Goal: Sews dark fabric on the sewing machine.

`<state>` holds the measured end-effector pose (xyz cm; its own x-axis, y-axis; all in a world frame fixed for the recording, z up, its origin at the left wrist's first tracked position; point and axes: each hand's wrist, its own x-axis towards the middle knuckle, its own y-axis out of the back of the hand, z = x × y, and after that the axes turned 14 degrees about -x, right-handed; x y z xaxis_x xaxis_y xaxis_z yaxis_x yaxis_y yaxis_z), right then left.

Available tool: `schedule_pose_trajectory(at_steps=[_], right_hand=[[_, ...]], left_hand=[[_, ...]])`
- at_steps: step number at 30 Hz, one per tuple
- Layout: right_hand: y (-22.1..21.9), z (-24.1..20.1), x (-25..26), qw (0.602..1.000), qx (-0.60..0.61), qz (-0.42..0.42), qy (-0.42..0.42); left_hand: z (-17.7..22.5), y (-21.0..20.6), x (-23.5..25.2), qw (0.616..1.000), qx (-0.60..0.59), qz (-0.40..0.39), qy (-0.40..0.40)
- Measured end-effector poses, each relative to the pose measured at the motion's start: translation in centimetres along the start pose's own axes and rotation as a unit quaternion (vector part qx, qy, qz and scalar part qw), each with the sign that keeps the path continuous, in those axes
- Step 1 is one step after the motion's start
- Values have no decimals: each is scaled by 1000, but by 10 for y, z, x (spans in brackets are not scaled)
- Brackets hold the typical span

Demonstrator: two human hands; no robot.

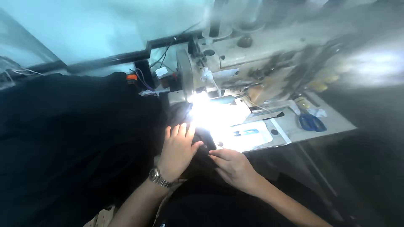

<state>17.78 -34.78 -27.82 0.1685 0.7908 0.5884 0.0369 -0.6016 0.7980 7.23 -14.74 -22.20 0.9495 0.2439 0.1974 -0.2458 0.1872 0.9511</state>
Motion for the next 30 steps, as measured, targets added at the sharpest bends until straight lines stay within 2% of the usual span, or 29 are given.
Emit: schedule_pose_trajectory(at_steps=[10,13,16,21,23,26,28,30], right_hand=[[-14,25,63,998,-23,-31,-50],[-16,27,65,998,-30,-28,-57],[-17,26,57,998,-22,-22,-55],[-23,33,70,996,-67,-12,-62],[-29,36,74,994,-89,-10,-65],[-21,36,78,993,-83,-62,-62],[-1,38,77,992,-45,-96,-73],[29,47,72,992,-6,-76,-103]], left_hand=[[-55,-10,64,994,-102,39,-20],[-43,-2,54,997,-34,63,-36],[-29,-2,32,996,-22,44,-69],[-48,-1,49,998,-60,30,4],[-50,-1,58,994,-66,85,6],[-55,-12,72,966,-106,235,23],[-64,-29,80,952,-168,245,78],[-75,-44,84,930,-270,218,121]])
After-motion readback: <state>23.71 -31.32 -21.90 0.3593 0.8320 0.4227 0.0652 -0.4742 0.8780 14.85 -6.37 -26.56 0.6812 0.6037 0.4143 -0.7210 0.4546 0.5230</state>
